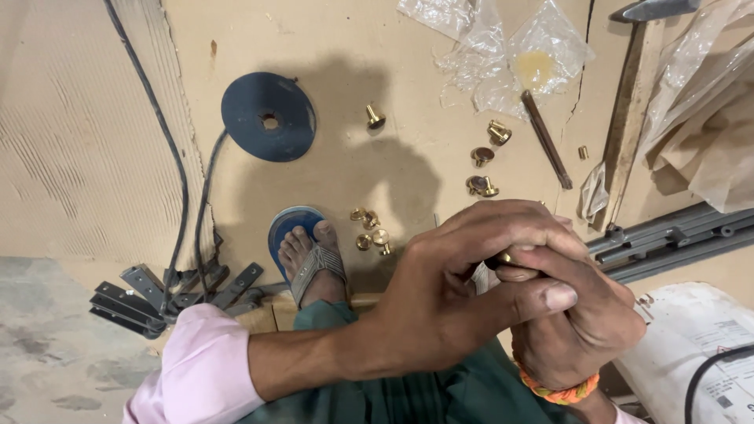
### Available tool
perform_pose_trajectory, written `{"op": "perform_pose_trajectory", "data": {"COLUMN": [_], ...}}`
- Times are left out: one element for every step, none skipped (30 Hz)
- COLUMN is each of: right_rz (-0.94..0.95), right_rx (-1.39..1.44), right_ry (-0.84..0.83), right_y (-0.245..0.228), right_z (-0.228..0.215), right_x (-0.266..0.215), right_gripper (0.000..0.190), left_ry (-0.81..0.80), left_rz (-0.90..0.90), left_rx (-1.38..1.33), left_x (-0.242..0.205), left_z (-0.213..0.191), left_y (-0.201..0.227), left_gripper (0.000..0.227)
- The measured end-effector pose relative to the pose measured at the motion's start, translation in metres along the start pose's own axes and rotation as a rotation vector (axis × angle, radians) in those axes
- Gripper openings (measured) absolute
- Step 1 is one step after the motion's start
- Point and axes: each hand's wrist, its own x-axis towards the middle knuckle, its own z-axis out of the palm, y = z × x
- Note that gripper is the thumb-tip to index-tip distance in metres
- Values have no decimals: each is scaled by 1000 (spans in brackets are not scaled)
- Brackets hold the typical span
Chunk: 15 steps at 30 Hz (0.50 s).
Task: The person assembles small brass hardware components, including knobs and screws, on a workshop floor.
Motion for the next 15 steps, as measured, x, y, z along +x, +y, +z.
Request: {"op": "perform_pose_trajectory", "data": {"right_rz": [3, 60, 118, 119, 119, 113, 109, 153, 194, 175, 149, 134, 124, 189, 255], "right_rx": [0, 16, 33, 33, -91, -215, -215, -125, -33, -31, -42, -42, -30, -20, -11], "right_ry": [-2, 11, 23, 25, -24, -54, -34, -55, -79, -91, -182, -274, -287, -241, -196], "right_y": [0, 1, 1, 2, 1, -1, -3, -1, 0, -4, -7, -10, -8, -7, -6], "right_z": [-1, -2, -3, -2, -2, -1, 3, 5, 9, 5, 4, 5, 7, 7, 6], "right_x": [-1, -2, -3, 0, 3, 6, 3, 7, 11, 17, 22, 24, 23, 19, 15], "right_gripper": [20, 19, 18, 18, 19, 20, 20, 20, 20, 20, 23, 27, 27, 31, 37], "left_ry": [2, 6, 10, 9, 33, 40, 20, 6, -10, -3, -47, -83, -69, -113, -158], "left_rz": [-3, -2, -2, -4, -84, -160, -158, -218, -282, -260, -207, -166, -158, -129, -102], "left_rx": [-1, 5, 12, 11, -59, -125, -119, -244, -366, -363, -322, -273, -262, -235, -208], "left_x": [0, 0, 0, 0, 1, 3, 0, 3, 7, 5, 3, -2, -2, -3, -5], "left_z": [1, 1, 1, 1, 2, 3, 1, -2, -6, -11, -19, -28, -33, -36, -37], "left_y": [-2, -3, -4, -6, -7, -6, -8, -11, -14, -14, -16, -16, -11, -6, -2], "left_gripper": [23, 24, 24, 24, 28, 32, 32, 38, 43, 43, 45, 48, 48, 52, 56]}}
